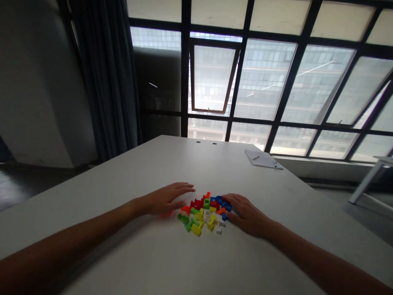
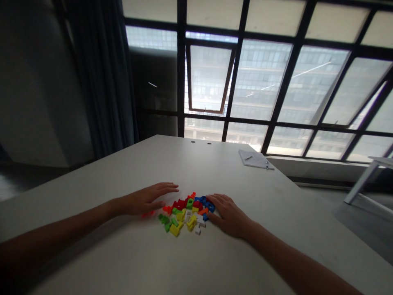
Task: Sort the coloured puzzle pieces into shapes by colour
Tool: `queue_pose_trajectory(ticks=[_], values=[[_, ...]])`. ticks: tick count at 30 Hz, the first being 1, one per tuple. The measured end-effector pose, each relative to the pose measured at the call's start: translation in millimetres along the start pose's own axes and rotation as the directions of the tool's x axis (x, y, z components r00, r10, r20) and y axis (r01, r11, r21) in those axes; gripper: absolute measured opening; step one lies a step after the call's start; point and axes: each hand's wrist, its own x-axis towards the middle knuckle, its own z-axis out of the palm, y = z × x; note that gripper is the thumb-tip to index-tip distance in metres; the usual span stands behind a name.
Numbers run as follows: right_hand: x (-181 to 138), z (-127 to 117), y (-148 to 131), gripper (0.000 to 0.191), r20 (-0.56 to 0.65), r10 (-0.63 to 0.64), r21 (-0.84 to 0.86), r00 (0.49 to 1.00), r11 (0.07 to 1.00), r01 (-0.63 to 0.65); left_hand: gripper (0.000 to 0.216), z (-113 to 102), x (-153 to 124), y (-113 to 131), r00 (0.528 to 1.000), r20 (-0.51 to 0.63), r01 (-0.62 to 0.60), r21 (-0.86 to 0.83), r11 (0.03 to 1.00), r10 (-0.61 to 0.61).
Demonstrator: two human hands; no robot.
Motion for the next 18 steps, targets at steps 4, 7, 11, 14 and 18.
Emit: queue_pose_trajectory(ticks=[4,7,11,14,18], values=[[1.7,2.5,2.0,0.053,-0.102,-0.053,0.001,0.993,0.999,0.053,0.064,20.0,-12.8,-4.1,0.999,-0.006,0.054,-0.031,0.998,-0.054],[3.3,4.8,5.5,0.044,-0.186,-0.080,-0.009,0.979,0.997,0.080,0.070,29.7,-1.2,8.0,0.996,0.001,0.085,-0.058,0.995,-0.085],[5.9,8.6,12.1,0.036,-0.281,-0.081,-0.015,0.956,0.997,0.081,0.072,36.3,23.1,26.8,0.998,0.053,0.026,-0.070,0.997,-0.023],[7.2,11.3,16.3,0.033,-0.321,-0.031,0.006,0.947,0.999,0.035,0.071,42.8,36.0,36.8,1.000,0.029,-0.010,-0.094,0.996,0.012],[7.8,12.3,21.2,0.033,-0.361,0.058,0.044,0.931,0.998,-0.045,0.064,42.9,38.7,36.9,0.995,-0.049,0.072,-0.185,0.980,-0.083]])
